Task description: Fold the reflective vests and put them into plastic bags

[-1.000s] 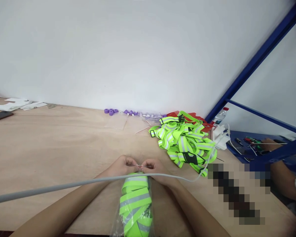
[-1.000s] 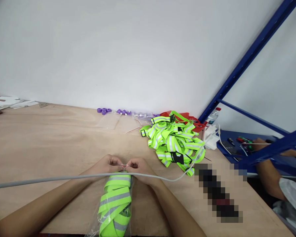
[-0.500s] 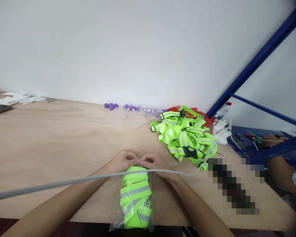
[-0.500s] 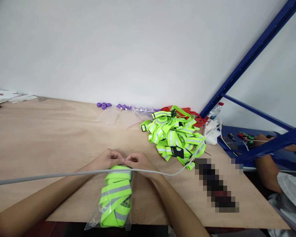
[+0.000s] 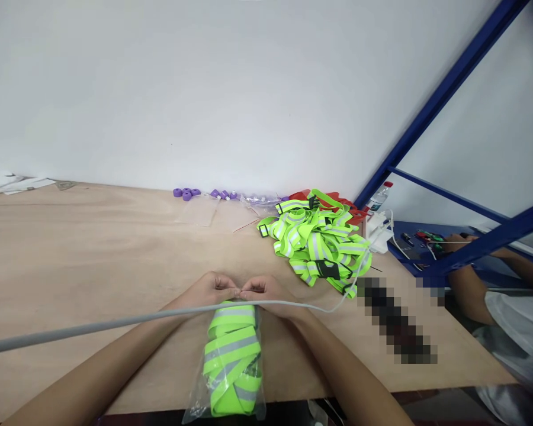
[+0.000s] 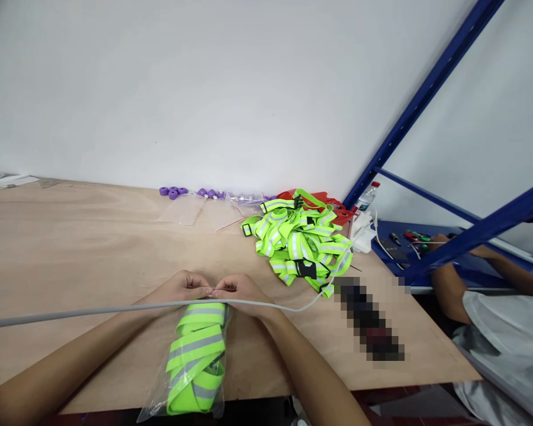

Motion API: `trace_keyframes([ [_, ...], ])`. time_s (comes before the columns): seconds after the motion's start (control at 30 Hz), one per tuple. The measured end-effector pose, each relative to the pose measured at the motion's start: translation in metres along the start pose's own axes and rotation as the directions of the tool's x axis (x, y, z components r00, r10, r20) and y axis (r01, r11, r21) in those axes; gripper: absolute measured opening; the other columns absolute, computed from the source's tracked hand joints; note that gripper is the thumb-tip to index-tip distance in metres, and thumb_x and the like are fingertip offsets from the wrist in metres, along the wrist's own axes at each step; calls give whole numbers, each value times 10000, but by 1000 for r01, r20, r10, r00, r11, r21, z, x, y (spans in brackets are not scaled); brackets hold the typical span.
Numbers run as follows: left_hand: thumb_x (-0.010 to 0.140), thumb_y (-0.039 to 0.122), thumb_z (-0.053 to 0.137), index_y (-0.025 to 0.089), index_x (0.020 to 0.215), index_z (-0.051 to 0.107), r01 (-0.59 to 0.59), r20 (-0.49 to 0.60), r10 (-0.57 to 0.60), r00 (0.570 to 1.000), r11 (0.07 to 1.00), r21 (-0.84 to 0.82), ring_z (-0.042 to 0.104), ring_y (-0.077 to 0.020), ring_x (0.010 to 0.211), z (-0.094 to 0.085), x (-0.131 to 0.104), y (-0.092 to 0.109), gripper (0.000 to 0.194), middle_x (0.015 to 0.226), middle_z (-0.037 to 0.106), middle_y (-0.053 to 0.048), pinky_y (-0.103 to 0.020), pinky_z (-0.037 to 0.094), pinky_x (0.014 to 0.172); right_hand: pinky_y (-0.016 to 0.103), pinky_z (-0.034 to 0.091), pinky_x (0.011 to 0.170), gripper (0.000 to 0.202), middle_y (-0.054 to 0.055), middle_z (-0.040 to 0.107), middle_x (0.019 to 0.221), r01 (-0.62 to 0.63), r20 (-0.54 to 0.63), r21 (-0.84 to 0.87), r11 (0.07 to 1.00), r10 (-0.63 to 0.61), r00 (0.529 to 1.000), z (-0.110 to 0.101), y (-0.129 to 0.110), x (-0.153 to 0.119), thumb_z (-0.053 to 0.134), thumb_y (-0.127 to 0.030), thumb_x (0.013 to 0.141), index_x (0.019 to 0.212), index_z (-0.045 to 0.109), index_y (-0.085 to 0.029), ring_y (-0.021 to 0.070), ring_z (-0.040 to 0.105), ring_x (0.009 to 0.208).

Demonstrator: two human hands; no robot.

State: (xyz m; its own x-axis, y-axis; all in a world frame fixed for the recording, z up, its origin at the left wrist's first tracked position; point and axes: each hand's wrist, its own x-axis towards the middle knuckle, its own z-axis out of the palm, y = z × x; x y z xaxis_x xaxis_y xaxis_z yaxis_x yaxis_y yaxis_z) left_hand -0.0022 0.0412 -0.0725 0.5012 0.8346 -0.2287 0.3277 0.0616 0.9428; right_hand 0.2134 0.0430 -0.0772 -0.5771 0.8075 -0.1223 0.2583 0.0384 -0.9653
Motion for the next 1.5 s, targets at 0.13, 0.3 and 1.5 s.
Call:
trace_keyframes([
  [0.13, 731, 628, 759, 127, 820, 741, 8, 43, -5, 999, 998, -67, 610, -183, 691, -2, -3, 6, 509, 790, 716, -59, -263, 427, 612, 239, 331, 585, 350, -15, 597, 692, 21, -3, -3, 1000, -21, 1000, -1, 4, 1, 715, -505, 834, 782, 717, -159, 123, 480, 646],
  [0.3, 689, 605, 804, 126, 791, 722, 8, 22, -6, 1000, 996, -91, 605, -185, 699, -1, -3, 9, 496, 771, 710, -61, -274, 442, 632, 234, 322, 574, 319, -21, 586, 684, 1, 5, -63, 998, 0, 1000, -1, 2, 1, 682, -469, 862, 769, 712, -165, 120, 472, 649],
  [1.5, 674, 561, 820, 147, 742, 723, 57, 56, -50, 997, 990, -133, 595, -175, 663, 1, -4, 13, 430, 717, 702, -37, -266, 416, 620, 232, 332, 580, 421, -22, 594, 683, 23, -60, 64, 998, -19, 998, 7, 5, 2, 759, -568, 741, 754, 704, -152, 111, 468, 638],
])
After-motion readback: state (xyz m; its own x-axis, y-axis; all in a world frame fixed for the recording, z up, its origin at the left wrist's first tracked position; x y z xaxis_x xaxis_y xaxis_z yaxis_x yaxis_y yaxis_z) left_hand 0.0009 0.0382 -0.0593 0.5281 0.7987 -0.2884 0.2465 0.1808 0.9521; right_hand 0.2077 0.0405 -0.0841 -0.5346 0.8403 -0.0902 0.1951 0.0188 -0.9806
